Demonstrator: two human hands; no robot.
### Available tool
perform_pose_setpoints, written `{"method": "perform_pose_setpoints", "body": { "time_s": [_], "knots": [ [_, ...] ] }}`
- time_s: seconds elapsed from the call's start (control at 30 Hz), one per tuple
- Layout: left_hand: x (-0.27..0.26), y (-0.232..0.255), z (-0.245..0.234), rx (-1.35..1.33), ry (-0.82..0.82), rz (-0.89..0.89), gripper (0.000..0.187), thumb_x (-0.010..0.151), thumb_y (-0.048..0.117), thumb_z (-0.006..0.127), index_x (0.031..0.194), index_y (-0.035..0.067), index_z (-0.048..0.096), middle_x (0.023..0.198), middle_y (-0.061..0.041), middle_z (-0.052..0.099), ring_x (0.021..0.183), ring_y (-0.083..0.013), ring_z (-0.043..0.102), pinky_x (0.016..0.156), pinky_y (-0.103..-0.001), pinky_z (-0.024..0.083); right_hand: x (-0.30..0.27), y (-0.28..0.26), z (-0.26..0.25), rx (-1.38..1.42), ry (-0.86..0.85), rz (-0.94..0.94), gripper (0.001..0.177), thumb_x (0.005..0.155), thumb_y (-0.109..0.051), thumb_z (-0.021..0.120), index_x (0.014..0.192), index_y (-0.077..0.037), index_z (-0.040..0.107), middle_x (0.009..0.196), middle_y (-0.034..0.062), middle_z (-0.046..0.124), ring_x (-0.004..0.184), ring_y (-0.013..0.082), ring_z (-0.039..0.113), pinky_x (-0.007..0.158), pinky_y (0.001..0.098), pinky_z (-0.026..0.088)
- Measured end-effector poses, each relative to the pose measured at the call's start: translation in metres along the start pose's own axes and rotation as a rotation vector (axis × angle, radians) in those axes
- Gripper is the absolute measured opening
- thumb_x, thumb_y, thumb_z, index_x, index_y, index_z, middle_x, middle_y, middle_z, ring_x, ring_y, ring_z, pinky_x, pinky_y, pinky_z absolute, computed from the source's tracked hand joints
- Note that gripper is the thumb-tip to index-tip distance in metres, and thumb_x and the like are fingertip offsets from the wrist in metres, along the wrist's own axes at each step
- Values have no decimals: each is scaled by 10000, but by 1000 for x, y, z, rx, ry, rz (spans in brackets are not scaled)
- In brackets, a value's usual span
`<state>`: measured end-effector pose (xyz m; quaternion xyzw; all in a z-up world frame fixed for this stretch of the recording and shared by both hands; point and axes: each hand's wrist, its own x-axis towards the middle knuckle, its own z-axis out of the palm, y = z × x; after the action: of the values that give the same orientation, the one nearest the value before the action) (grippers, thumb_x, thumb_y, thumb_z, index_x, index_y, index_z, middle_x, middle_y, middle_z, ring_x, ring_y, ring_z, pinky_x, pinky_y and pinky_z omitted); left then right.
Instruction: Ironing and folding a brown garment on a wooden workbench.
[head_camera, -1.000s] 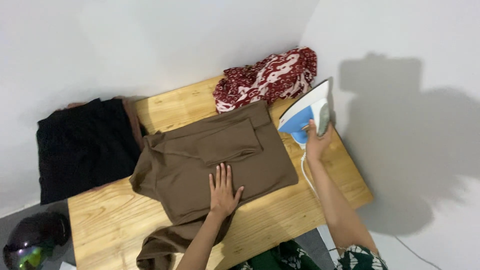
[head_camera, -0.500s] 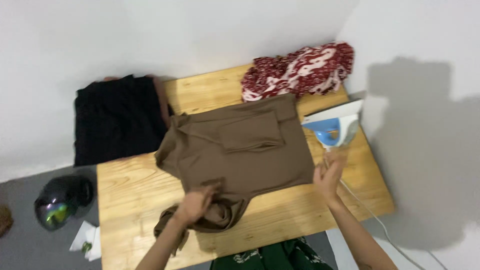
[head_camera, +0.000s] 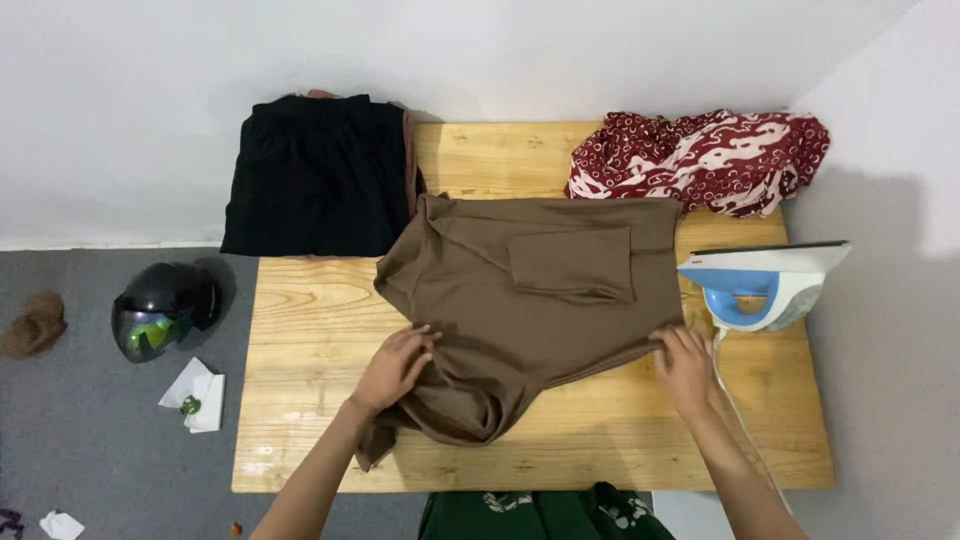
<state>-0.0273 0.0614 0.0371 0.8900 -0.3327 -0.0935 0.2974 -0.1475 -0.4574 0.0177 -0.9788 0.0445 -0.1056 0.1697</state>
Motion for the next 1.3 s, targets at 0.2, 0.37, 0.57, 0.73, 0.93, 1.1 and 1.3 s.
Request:
{"method": "perform_pose_setpoints", "body": {
  "time_s": [0.2,0.37,0.57,0.73,0.93,1.1,1.3],
  "knots": [
    [77,15,-43,-267,46,-571,314,1083,287,546,1316,79,583,1038,-250,679,950,-396,672,870,-469,549,88,-35,16,-30,130,107,158,917,-43,634,1070,-53,669,1106,145,630,1114,370,573,992,480,445],
    [106,-92,42,-412,250,-491,330,1062,301,571,1248,30,594,1103,-231,727,1033,-368,706,880,-446,552,120,-6,56,-228,109,158,326,862,-90,683,1178,-14,661,1153,201,609,1106,366,564,939,513,443],
    [97,-56,13,-348,228,-500,448,957,272,658,1305,15,543,1139,-255,692,1065,-411,666,863,-476,537,120,-38,30,-342,108,145,340,878,-164,714,1201,-65,671,1260,169,596,1204,359,516,978,512,400],
    [85,-55,15,-270,69,-577,427,941,313,686,1241,31,574,1037,-220,747,957,-372,738,835,-460,581,131,-82,18,-397,132,134,442,892,-181,674,1310,-36,676,1359,195,582,1179,329,511,959,476,393],
    [106,-6,-15,-27,84,-498,747,864,244,785,1463,82,370,1049,-250,704,996,-429,663,839,-512,540,92,-231,12,277,-774,-379,552,876,-9,403,1355,-146,641,1397,94,634,1391,260,515,1209,448,336],
    [115,9,-36,177,179,-238,813,682,88,740,1436,212,464,1289,-187,581,1119,-406,614,853,-460,551,60,-268,91,157,-484,-888,641,904,-140,700,1528,-266,622,1387,135,557,1157,302,562,956,482,451],
    [117,-97,35,-249,169,-266,242,938,144,655,1168,92,711,1174,-143,708,1120,-361,667,956,-450,548,97,-276,60,537,-833,-407,309,903,-4,637,1171,-139,712,1077,89,676,1025,233,594,933,439,488]
  ]
}}
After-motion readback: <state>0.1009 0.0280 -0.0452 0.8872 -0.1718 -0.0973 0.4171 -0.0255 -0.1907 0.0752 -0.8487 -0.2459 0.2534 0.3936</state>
